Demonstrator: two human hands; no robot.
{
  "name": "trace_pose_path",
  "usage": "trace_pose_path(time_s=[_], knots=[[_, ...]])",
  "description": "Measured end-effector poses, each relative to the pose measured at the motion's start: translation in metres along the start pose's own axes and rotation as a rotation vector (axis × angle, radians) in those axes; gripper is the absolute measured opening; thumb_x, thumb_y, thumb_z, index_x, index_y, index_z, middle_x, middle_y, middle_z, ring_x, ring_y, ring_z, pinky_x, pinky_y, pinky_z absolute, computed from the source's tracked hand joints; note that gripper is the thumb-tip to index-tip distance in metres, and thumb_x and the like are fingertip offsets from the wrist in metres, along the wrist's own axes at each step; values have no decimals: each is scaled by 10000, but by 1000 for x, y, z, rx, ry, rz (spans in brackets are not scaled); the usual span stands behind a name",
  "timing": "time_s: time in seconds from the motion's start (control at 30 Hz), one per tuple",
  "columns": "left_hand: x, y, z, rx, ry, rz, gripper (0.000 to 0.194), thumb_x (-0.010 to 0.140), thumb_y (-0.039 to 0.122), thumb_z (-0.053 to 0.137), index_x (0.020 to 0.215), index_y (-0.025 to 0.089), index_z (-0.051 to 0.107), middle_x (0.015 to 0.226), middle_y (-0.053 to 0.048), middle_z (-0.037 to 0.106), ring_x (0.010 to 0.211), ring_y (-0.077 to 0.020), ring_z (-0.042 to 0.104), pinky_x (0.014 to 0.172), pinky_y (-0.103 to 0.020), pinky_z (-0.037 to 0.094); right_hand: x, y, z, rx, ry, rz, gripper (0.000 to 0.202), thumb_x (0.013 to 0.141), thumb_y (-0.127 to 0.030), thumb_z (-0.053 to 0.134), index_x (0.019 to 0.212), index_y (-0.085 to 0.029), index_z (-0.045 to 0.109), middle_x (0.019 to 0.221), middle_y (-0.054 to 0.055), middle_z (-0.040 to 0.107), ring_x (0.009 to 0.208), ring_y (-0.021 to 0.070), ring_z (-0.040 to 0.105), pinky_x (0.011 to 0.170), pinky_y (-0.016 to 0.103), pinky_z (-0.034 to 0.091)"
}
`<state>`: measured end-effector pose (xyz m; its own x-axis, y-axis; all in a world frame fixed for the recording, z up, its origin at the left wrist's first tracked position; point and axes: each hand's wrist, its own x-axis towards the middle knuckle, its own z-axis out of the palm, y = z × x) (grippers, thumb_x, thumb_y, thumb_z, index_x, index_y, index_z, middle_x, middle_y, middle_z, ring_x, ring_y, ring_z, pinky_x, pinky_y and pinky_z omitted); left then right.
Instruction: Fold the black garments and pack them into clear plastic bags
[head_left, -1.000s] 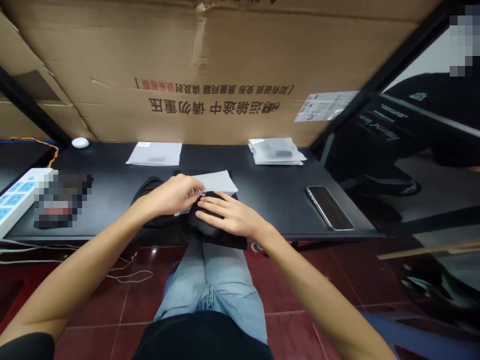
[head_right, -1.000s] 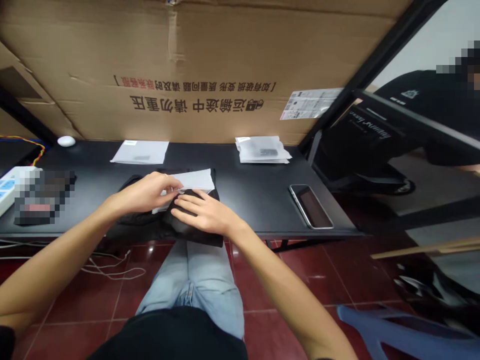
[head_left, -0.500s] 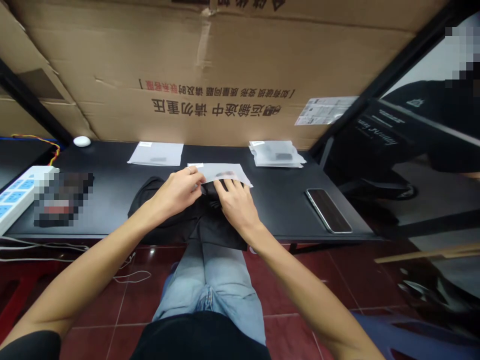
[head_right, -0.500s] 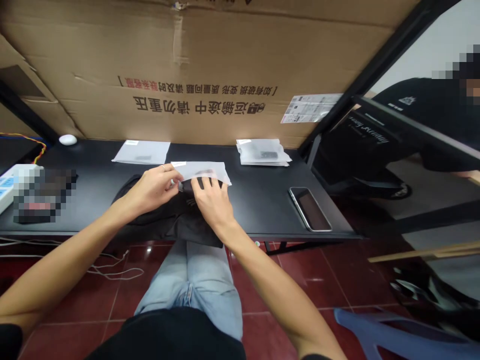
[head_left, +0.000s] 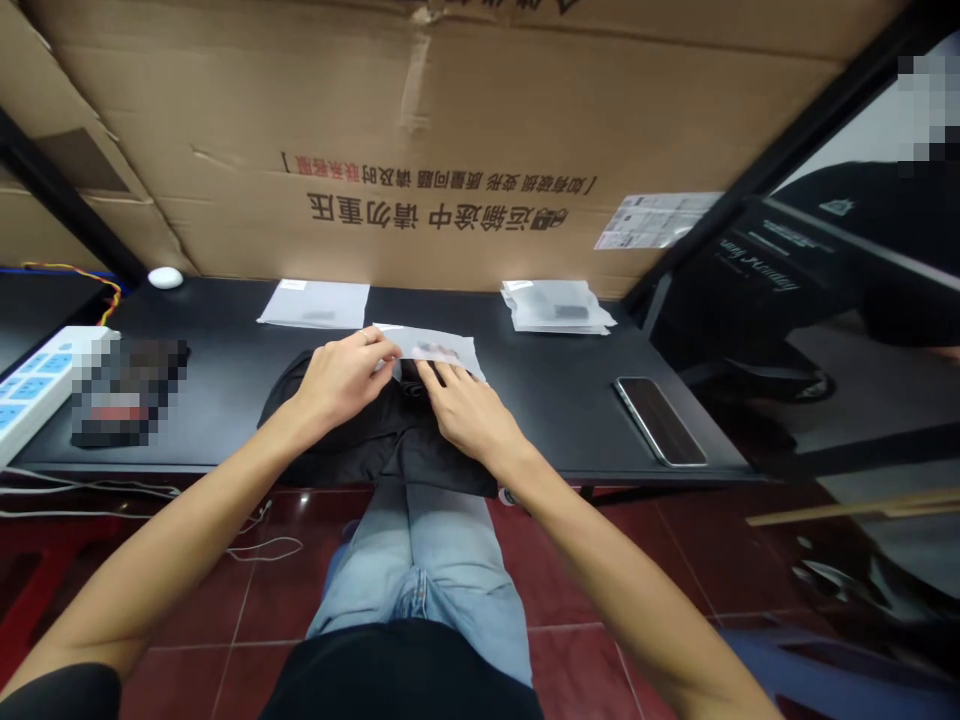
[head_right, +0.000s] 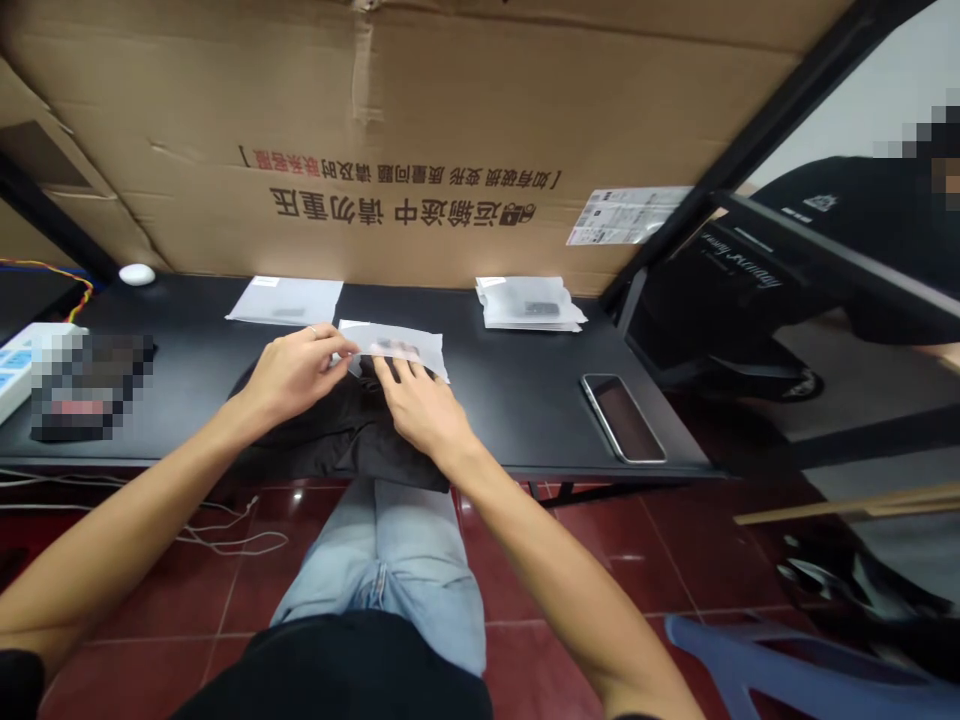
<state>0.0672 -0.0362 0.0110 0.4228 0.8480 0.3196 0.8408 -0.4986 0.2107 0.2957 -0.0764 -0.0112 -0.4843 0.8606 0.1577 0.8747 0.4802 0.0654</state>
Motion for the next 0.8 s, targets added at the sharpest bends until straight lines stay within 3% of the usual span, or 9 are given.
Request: trace_pose_path(time_s=[0.17, 0.27, 0.37, 0.47, 0.6, 0.8], knots=[[-1, 5, 3, 5, 4, -18, 305, 1082, 370, 558, 1269, 324, 794, 1316, -31, 770, 861, -216, 731, 720, -344, 480, 8, -1, 7, -37, -26, 100, 718, 1084, -123, 314, 1770, -335, 288, 1780, 148, 411, 1445, 359, 587, 813, 432, 695], [-1, 1, 4, 6, 20, -37, 291, 1072, 359, 574, 1255, 329, 798, 1318, -31, 771, 877, -221, 740, 731, -347, 487, 7, 3, 8, -52, 26, 26, 648, 1120, -179, 326, 1758, -294, 328, 1714, 158, 506, 1465, 340, 559, 772, 369, 668], [-1, -8, 5, -15, 25, -53, 284, 1065, 359, 582, 1237, 331, 807, 1305, -23, 777, 854, -210, 732, 749, -344, 497, -1, 9, 10, -86, 128, -140, 549, 1149, -200, 334, 1680, -208, 476, 1644, 168, 583, 1500, 309, 515, 745, 304, 604], [-2, -11, 6, -51, 17, -46, 286, 1057, 361, 585, 1217, 331, 822, 1277, -19, 785, 833, -197, 720, 765, -337, 505, -6, 12, 15, -134, 172, -225, 484, 1142, -129, 339, 1515, -165, 646, 1380, 166, 749, 1315, 261, 636, 654, 277, 500], [-4, -8, 9, -82, 0, -26, 302, 1050, 348, 584, 1224, 332, 832, 1277, -27, 783, 864, -199, 725, 760, -329, 504, 2, 7, 21, -129, 101, -153, 469, 1122, -74, 354, 1456, -155, 673, 1006, 110, 799, 910, 198, 715, 602, 290, 415], [-6, -6, 11, -105, -12, -27, 298, 1043, 338, 597, 1226, 326, 831, 1274, -34, 780, 846, -198, 725, 742, -331, 495, 24, -3, 27, -87, 14, 41, 385, 1123, -159, 385, 1178, -170, 766, 951, 112, 818, 802, 233, 751, 645, 313, 437]])
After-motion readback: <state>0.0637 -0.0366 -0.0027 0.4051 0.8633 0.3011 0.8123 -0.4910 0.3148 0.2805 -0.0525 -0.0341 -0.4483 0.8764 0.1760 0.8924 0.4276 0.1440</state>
